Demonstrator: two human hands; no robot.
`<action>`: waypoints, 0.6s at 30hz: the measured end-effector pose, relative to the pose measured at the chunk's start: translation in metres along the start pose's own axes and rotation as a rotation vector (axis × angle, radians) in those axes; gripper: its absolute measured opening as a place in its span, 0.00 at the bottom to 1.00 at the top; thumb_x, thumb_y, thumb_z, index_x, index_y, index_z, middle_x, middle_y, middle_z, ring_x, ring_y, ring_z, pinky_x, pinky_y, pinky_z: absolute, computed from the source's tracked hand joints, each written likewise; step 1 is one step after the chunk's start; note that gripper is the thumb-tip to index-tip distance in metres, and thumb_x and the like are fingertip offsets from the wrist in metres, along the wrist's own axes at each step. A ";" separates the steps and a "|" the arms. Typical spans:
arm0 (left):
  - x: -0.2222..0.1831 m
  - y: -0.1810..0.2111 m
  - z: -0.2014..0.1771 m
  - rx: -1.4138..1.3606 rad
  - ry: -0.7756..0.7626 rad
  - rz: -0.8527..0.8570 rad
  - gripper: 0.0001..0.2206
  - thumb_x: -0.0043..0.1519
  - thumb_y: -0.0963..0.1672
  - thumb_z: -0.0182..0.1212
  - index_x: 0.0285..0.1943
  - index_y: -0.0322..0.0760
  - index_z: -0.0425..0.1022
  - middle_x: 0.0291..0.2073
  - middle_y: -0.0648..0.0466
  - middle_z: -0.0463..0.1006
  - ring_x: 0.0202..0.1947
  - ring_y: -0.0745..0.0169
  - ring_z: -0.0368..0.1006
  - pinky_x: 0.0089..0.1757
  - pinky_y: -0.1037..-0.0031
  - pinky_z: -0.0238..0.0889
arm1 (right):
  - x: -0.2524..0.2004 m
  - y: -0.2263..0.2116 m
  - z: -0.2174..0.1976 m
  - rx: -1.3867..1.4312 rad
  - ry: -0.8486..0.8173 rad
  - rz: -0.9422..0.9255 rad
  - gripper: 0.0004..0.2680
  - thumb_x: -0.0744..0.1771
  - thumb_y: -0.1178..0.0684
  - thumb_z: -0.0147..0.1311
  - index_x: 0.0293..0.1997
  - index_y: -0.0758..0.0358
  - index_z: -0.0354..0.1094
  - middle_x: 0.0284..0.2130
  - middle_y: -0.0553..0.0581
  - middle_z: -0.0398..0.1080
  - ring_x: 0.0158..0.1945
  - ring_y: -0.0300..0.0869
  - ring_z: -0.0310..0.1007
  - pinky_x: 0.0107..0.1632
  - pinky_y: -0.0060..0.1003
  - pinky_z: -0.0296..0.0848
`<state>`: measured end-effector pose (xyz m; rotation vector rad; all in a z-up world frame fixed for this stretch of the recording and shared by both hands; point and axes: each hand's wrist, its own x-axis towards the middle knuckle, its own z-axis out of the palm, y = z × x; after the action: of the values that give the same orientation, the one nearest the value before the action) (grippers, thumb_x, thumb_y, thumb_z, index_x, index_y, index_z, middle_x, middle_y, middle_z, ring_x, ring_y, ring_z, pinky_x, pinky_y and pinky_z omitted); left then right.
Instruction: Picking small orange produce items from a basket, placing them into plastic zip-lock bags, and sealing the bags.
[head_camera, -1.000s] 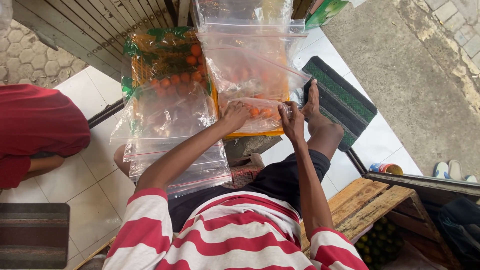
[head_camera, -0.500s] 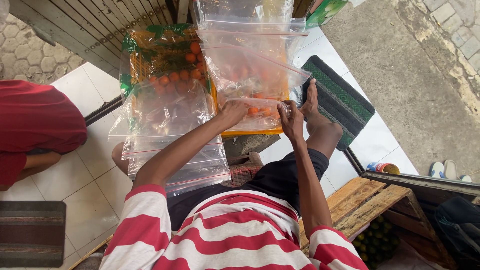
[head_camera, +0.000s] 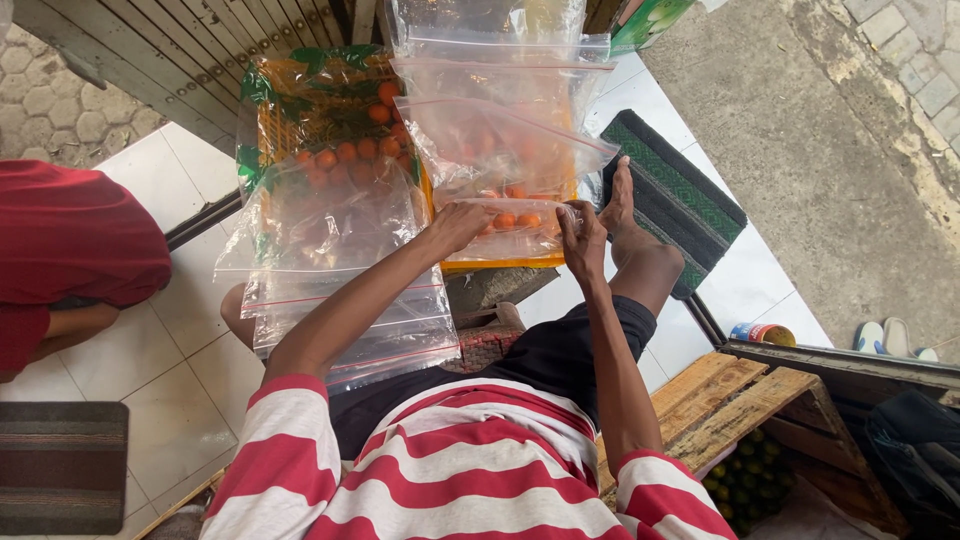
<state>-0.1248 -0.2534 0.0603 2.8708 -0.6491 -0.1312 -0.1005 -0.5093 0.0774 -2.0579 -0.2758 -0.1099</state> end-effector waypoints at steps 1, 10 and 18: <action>0.013 -0.015 0.038 -0.002 -0.001 0.002 0.06 0.61 0.42 0.63 0.35 0.37 0.84 0.30 0.44 0.83 0.36 0.39 0.82 0.37 0.51 0.75 | -0.001 -0.003 -0.001 -0.002 0.000 0.002 0.12 0.73 0.43 0.51 0.56 0.59 0.70 0.45 0.71 0.75 0.44 0.64 0.78 0.48 0.52 0.77; 0.010 -0.024 0.000 -0.141 -0.059 -0.011 0.12 0.55 0.44 0.70 0.47 0.44 0.82 0.40 0.45 0.82 0.46 0.38 0.79 0.46 0.47 0.73 | -0.001 -0.005 -0.002 0.002 -0.002 0.003 0.11 0.73 0.45 0.51 0.56 0.61 0.70 0.46 0.71 0.74 0.45 0.65 0.77 0.48 0.53 0.77; -0.065 -0.125 -0.152 -0.567 -0.421 -0.271 0.08 0.58 0.47 0.67 0.42 0.44 0.86 0.31 0.48 0.87 0.33 0.55 0.83 0.43 0.62 0.72 | 0.003 0.003 0.001 -0.018 0.002 0.012 0.10 0.73 0.45 0.52 0.53 0.60 0.71 0.42 0.71 0.75 0.42 0.64 0.77 0.48 0.52 0.77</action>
<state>-0.1120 -0.0886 0.1858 2.3642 -0.2196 -0.8303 -0.0964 -0.5094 0.0751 -2.0771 -0.2616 -0.1073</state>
